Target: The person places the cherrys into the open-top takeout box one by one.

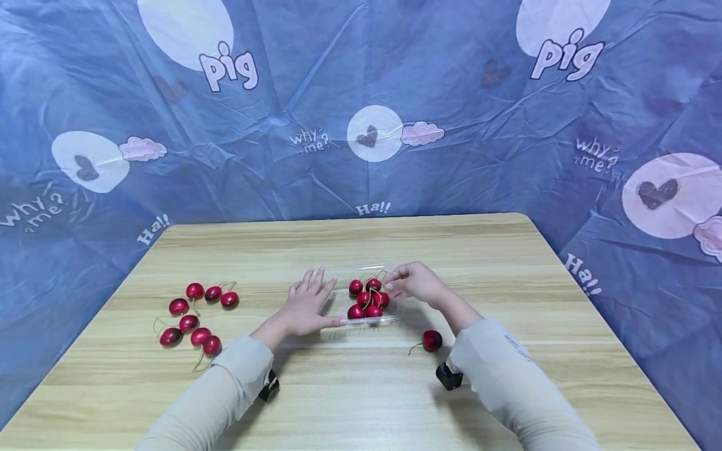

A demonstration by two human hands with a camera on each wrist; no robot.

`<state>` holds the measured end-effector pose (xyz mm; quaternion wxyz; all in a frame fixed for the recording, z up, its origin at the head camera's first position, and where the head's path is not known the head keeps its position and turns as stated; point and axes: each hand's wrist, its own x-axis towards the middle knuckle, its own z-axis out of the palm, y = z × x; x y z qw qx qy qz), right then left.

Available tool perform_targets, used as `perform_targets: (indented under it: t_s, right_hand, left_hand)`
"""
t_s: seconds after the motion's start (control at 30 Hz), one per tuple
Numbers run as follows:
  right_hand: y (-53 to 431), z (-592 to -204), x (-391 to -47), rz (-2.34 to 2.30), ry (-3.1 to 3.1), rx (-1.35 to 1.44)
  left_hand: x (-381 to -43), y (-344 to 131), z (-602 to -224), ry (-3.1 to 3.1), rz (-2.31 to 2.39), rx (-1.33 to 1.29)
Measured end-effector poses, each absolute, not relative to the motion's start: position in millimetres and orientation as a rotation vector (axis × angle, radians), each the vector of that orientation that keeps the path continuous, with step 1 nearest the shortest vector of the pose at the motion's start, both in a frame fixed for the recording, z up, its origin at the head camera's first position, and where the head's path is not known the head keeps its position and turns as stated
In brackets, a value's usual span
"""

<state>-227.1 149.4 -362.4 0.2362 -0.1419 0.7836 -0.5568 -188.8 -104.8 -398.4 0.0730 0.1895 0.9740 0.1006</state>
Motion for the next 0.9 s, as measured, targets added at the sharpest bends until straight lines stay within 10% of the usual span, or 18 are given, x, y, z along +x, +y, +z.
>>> perform_targets:
  t_s: [0.9]
  right_hand:
    - [185.6, -376.7, -212.0, -1.472, 2.023, -0.388]
  left_hand:
    - [-187.3, -103.4, -395.1, 2.919, 0.323, 0.569]
